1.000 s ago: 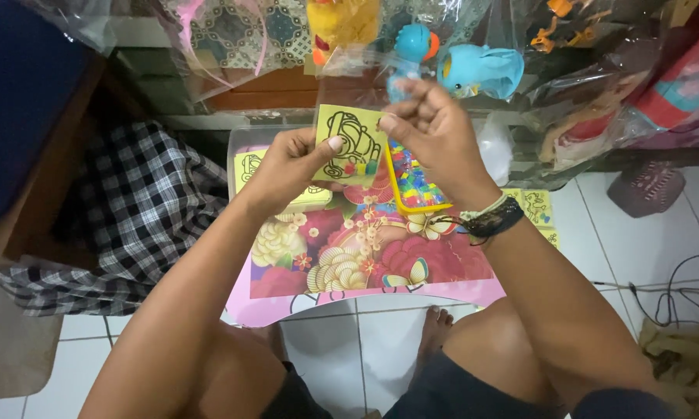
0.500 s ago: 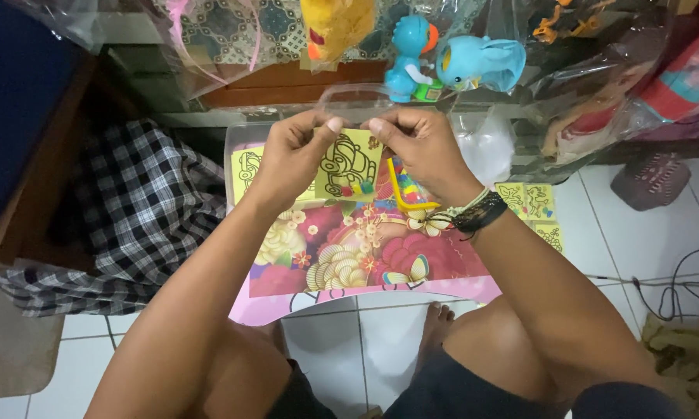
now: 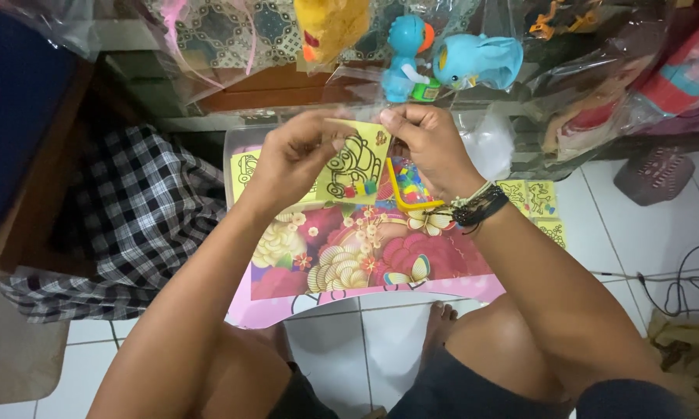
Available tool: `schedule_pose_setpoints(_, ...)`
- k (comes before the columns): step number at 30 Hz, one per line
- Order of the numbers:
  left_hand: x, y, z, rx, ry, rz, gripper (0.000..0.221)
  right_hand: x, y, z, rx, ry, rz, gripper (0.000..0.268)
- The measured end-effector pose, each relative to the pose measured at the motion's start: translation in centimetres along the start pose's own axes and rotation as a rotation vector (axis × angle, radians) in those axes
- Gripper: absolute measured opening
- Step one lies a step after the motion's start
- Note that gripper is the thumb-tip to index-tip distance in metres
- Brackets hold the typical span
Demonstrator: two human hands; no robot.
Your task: Applying small colored beads or sand to sticky templates and then packaging them into plastic bags.
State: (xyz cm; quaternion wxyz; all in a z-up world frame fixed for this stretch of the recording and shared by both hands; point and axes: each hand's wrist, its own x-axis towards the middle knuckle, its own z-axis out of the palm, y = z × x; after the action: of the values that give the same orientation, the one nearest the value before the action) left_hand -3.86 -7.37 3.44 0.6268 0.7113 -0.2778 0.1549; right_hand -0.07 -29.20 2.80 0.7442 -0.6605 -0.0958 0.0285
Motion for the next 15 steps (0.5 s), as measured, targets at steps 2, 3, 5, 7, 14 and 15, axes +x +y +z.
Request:
schedule_pose_setpoints(2,-0.3,-0.8,0.2,0.104,0.003,-0.003,0.024,0.0,0.3,0.0,0.016,-0.011,0.01,0.015)
schedule_pose_setpoints(3,-0.5,-1.3,0.3,0.086,0.038,-0.075,0.028,0.3,1.0,-0.4,0.017,-0.018,0.004,0.014)
schedule_pose_setpoints(5,-0.4,-1.8,0.2,0.069,0.074,-0.146,0.033,0.2,0.6,-0.1,0.019,-0.026,-0.004,0.014)
schedule_pose_setpoints(7,-0.1,-1.8,0.1,0.053,0.126,-0.14,0.034,-0.8,-1.7,1.0,0.002,-0.033,-0.106,0.021)
schedule_pose_setpoints(14,-0.2,-1.7,-0.6,0.016,0.162,-0.111,0.034,-0.4,-0.1,0.3,-0.104,-0.132,-0.3,0.041)
schedule_pose_setpoints(15,-0.2,-1.7,-0.6,0.007,0.162,-0.129,0.034,-0.6,-0.2,0.5,-0.135,-0.114,-0.303,0.039)
